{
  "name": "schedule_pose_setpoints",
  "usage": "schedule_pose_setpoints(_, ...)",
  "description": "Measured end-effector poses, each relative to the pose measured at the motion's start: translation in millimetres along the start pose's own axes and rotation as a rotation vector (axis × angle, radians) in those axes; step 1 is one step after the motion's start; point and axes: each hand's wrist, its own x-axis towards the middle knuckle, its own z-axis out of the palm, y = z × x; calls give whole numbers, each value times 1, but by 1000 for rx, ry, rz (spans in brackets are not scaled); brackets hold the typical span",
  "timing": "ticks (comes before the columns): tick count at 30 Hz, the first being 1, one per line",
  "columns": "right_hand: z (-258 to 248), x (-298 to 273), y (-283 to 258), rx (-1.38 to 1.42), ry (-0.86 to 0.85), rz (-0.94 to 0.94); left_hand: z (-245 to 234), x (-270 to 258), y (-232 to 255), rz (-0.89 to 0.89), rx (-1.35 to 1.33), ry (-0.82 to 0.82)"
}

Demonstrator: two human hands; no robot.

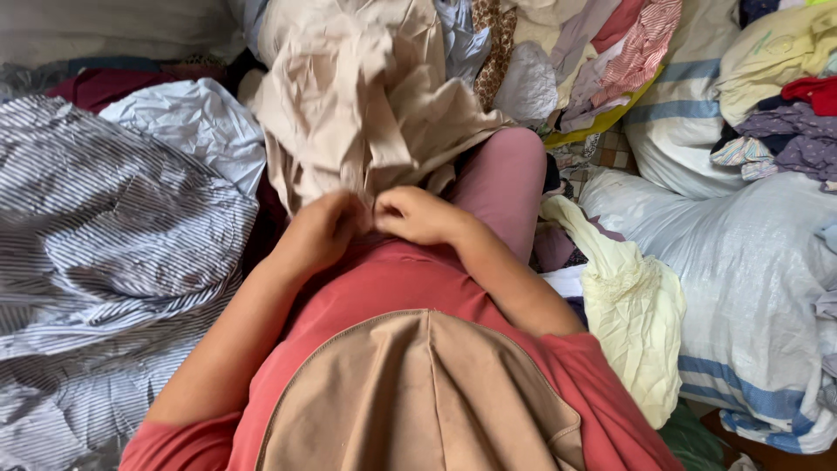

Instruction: The person sorts through piles of laundry, picking up a striped shirt and a tan shirt, smoothing them out on their lap, and checking the buttons.

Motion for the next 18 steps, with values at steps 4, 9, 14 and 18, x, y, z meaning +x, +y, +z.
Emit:
schedule_pose_setpoints(4,-37,9,18,39,285,90,-42,-14,32,-84,102,-318)
schedule_pose_setpoints(9,-52,75,42,-52,543,230,-71,54,32,109,329,-41)
schedule_pose_setpoints(14,-24,92,40,64,514,224,-59,142,20,136,250,254)
schedule_pose_setpoints(18,-24,62,75,634,719,45,-51,149,6,-218,-196,205)
